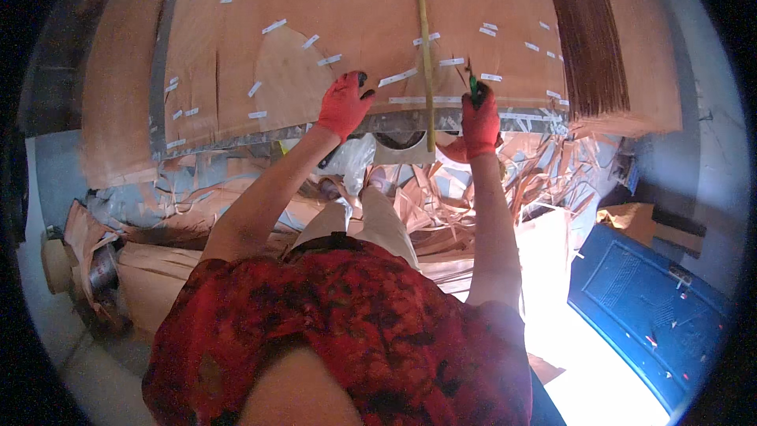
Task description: The person tapes together wood veneer sheets, cuts the excess tape and wood using a utility knife and scissors, and sweeps the surface with a small handheld broom.
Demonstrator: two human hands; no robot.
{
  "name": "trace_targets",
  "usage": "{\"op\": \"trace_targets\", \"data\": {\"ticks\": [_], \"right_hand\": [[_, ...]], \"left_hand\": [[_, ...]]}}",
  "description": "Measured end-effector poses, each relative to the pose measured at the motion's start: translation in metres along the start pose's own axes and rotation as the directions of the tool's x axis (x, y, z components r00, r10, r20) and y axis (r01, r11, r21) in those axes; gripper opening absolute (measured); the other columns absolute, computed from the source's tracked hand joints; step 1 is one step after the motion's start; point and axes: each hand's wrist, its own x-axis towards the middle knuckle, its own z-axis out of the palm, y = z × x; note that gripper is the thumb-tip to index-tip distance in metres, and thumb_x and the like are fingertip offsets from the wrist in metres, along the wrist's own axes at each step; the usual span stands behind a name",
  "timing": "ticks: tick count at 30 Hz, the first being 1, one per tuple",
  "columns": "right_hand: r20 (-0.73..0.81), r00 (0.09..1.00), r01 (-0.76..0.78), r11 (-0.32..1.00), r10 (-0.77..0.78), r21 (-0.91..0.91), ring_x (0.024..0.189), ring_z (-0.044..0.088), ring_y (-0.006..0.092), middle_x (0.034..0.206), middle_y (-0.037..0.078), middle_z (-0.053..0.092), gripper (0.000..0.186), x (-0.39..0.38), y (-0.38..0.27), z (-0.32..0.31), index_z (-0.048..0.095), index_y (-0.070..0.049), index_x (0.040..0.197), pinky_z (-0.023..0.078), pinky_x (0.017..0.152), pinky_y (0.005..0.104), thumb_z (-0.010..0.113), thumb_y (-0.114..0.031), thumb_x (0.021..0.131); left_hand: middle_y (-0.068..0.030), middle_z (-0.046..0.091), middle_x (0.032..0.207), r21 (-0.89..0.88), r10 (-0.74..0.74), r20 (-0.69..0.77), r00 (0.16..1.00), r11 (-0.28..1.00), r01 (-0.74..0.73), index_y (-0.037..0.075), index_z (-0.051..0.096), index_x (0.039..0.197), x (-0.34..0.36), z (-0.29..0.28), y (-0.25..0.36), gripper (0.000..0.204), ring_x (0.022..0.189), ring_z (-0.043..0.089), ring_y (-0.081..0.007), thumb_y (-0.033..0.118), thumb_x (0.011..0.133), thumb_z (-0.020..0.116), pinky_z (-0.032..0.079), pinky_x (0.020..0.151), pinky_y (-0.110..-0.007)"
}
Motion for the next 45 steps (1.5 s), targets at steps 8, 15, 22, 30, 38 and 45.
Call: {"op": "trace_targets", "data": {"ticks": [8, 15, 22, 30, 38, 45], "right_hand": [[0.007, 0.851, 0.525, 0.851, -0.525, -0.029, 0.119, 0.052, 0.0388, 0.13, 0.018, 0.058, 0.057, 0.004, -0.015, 0.025, 0.053, -0.006, 0.136, 0.043, 0.103, 0.0486, 0.07, -0.013, 0.082], [0.088, 0.743, 0.667, 0.725, -0.663, -0.171, 0.124, 0.052, 0.0339, 0.131, 0.009, 0.061, 0.05, -0.026, -0.023, 0.074, 0.06, -0.012, 0.129, 0.044, 0.1, 0.047, 0.063, -0.007, 0.08], [0.102, 0.734, 0.657, 0.664, -0.671, -0.358, 0.136, 0.044, 0.0309, 0.139, 0.003, 0.056, 0.043, -0.031, -0.009, 0.087, 0.063, -0.018, 0.126, 0.038, 0.099, 0.0527, 0.058, -0.015, 0.083], [0.089, 0.762, 0.626, 0.696, -0.641, -0.351, 0.138, 0.041, 0.0313, 0.14, 0.002, 0.055, 0.04, -0.031, -0.007, 0.09, 0.065, -0.019, 0.123, 0.037, 0.1, 0.054, 0.059, -0.016, 0.084], [0.158, 0.763, 0.636, 0.682, -0.627, -0.362, 0.14, 0.039, 0.0316, 0.142, 0.002, 0.054, 0.043, -0.037, -0.016, 0.087, 0.063, -0.019, 0.126, 0.036, 0.101, 0.0539, 0.06, -0.017, 0.083], [0.197, 0.713, 0.699, 0.661, -0.673, -0.272, 0.14, 0.038, 0.0333, 0.145, 0.008, 0.051, 0.045, -0.038, -0.007, 0.093, 0.063, -0.016, 0.124, 0.037, 0.103, 0.0551, 0.061, -0.019, 0.079]], "left_hand": [[-0.0218, 0.067, 0.109, 0.159, -0.127, 0.075, 0.989, 0.981, 0.114, 0.003, 0.058, 0.11, 0.035, 0.038, 0.01, 0.04, 0.104, 0.064, -0.0414, 0.029, 0.082, 0.071, 0.052, 0.088, -0.05], [-0.0248, 0.068, 0.115, 0.161, -0.374, 0.209, 0.904, 0.925, 0.345, 0.005, 0.066, 0.113, 0.054, 0.032, 0.019, 0.035, 0.11, 0.065, -0.0412, 0.024, 0.084, 0.063, 0.053, 0.091, -0.049], [-0.0243, 0.071, 0.108, 0.226, -0.433, 0.625, 0.649, 0.897, 0.381, 0.002, 0.072, 0.105, 0.099, 0.008, 0.014, 0.039, 0.103, 0.069, -0.0387, 0.031, 0.08, 0.064, 0.053, 0.089, -0.047], [-0.0219, 0.071, 0.105, 0.27, -0.286, 0.254, 0.924, 0.938, 0.217, 0.001, 0.069, 0.1, 0.061, 0.017, 0.017, 0.044, 0.098, 0.069, -0.0372, 0.04, 0.08, 0.068, 0.053, 0.081, -0.047], [-0.02, 0.071, 0.099, 0.367, -0.182, 0.257, 0.949, 0.927, 0.079, 0.005, 0.07, 0.101, 0.057, 0.034, 0.013, 0.041, 0.095, 0.069, -0.0386, 0.039, 0.079, 0.07, 0.054, 0.084, -0.048], [-0.0041, 0.061, 0.065, -0.092, -0.334, 0.724, 0.603, 0.82, 0.565, 0.007, 0.071, 0.081, 0.096, 0.014, 0.011, 0.024, 0.055, 0.056, -0.0177, 0.031, 0.08, 0.073, 0.044, 0.05, -0.033]]}}
